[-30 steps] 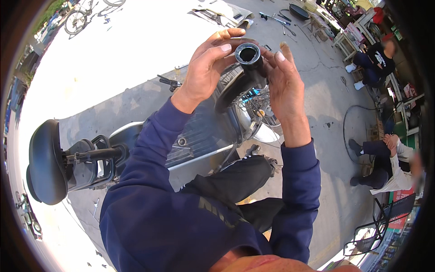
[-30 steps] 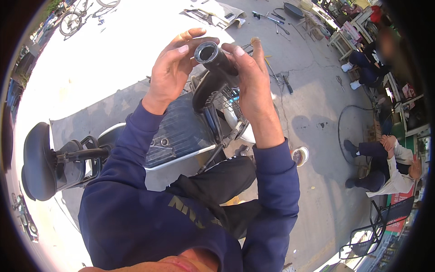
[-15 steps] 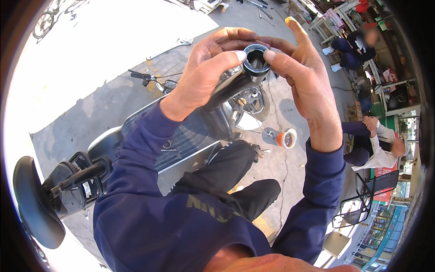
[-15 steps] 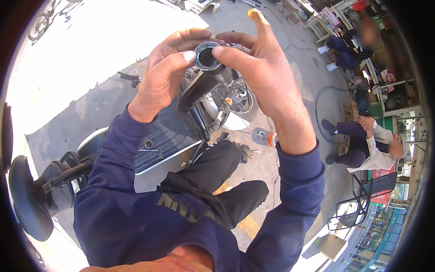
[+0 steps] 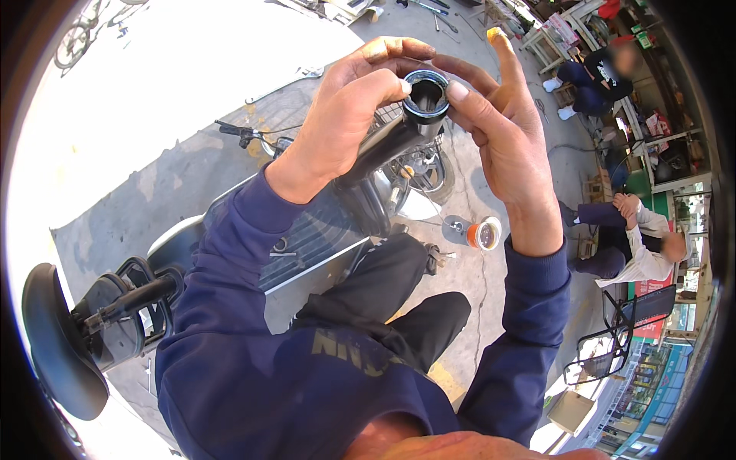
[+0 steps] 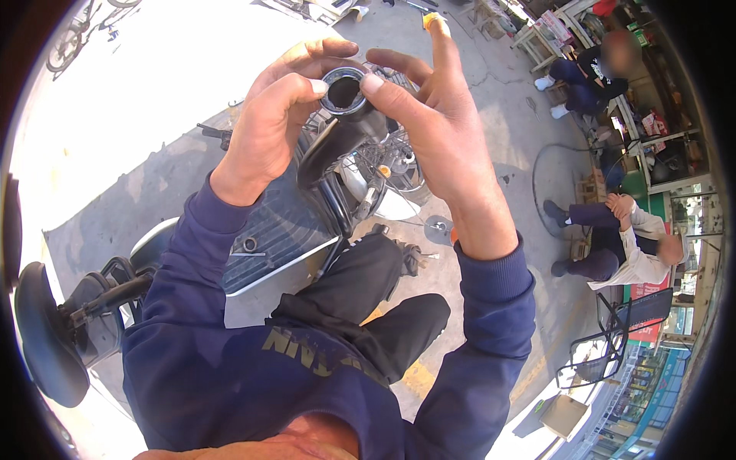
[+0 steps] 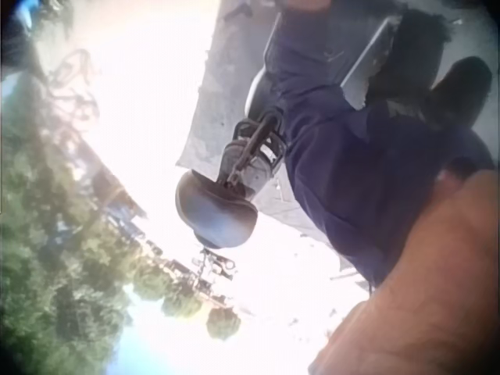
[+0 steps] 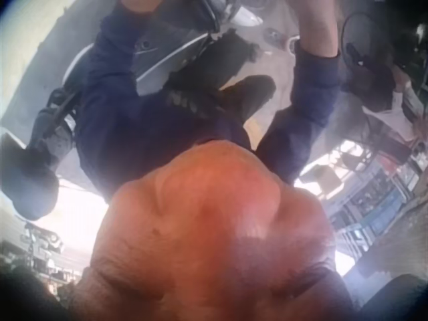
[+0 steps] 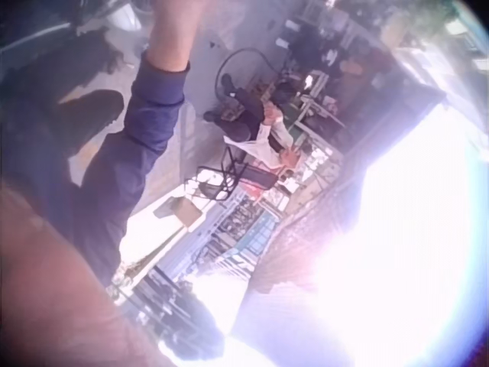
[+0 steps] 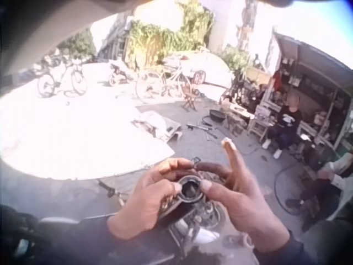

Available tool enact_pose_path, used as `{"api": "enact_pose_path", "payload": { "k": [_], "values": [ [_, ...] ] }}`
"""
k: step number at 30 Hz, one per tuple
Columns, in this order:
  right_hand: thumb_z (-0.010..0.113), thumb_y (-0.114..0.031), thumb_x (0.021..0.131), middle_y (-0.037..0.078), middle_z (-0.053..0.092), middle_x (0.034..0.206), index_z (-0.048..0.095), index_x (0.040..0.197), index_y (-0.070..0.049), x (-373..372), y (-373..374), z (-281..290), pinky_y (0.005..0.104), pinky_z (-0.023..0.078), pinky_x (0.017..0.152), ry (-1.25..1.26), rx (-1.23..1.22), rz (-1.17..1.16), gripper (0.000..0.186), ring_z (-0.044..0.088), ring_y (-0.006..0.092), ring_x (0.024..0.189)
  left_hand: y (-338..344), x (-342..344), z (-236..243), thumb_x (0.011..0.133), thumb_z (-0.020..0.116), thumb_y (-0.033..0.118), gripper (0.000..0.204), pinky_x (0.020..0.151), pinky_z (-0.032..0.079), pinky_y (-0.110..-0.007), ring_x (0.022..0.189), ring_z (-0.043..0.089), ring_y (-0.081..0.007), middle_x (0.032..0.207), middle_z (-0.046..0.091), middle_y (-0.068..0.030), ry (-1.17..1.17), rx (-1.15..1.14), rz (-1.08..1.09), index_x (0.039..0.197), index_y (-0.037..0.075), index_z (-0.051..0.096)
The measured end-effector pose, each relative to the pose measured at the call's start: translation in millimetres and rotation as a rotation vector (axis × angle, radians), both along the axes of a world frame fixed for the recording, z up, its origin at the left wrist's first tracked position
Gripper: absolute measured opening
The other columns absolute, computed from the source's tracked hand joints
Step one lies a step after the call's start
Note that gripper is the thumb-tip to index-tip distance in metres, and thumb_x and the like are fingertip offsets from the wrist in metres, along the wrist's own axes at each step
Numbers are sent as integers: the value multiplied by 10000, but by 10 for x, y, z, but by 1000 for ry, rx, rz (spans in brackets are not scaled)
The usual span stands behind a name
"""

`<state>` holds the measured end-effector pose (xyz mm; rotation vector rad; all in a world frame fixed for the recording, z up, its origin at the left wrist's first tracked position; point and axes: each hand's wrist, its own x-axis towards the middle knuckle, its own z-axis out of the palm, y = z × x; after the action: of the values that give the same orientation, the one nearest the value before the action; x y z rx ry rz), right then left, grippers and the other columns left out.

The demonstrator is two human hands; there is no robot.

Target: The person removes a handlebar grip from a scooter using a hammer, then cleans and lubricates the handlebar stem and internal components. They reassemble the grip and handlebar, securing it with a bolt and wrench.

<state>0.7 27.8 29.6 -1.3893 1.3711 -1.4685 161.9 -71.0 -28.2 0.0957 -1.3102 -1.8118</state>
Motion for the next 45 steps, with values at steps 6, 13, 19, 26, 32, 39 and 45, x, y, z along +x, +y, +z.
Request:
{"api": "enact_pose_path", "payload": {
  "k": [6,13,19,26,32,39,45],
  "values": [
    [665,-66,977,168,667,1125,193,1636,-16,-167,410,-25,297,552,795,167,-174,13,812,681,175,907,21,-77,-130,949,422,104,468,1091,465,-365,1219,623,-199,1310,649,-142,60,13,4,1376,-37,550],
    [617,-68,986,-16,610,745,589,1432,-51,93,551,376,227,454,602,523,83,136,448,578,42,635,-17,-15,-117,980,407,97,454,1110,440,-361,1255,591,-182,1366,632,-117,70,-65,-41,1390,-15,567],
    [601,-42,984,-32,576,718,622,1383,-41,78,406,412,220,422,571,510,128,182,399,527,19,630,-34,-22,-190,1008,397,101,439,1124,411,-357,1258,571,-180,1380,618,-96,90,-67,-81,1400,-6,561],
    [595,-14,944,-32,547,703,639,1340,-17,180,374,384,229,380,556,632,167,124,399,459,17,625,-53,-47,-254,1009,354,122,461,1152,391,-365,1287,549,-189,1414,589,-107,155,-76,-118,1407,-9,546],
    [599,-14,932,-36,536,689,641,1329,-19,212,385,315,237,367,541,631,196,96,399,440,15,616,-85,-95,-336,1005,328,197,505,1170,380,-375,1288,552,-210,1409,593,-122,228,-91,-129,1410,-15,543],
    [592,6,898,-22,551,679,650,1317,-45,235,439,194,257,371,520,614,126,132,426,460,33,570,-122,-86,-357,987,343,246,538,1160,400,-381,1293,554,-225,1414,594,-128,220,-33,-197,1417,-13,537],
    [623,-42,930,43,674,794,536,1464,-46,281,603,126,250,507,607,327,118,256,541,617,81,638,-114,-95,-348,971,358,250,559,1163,394,-375,1313,542,-220,1439,576,-143,247,-26,-214,1435,-18,518]
  ]
}}
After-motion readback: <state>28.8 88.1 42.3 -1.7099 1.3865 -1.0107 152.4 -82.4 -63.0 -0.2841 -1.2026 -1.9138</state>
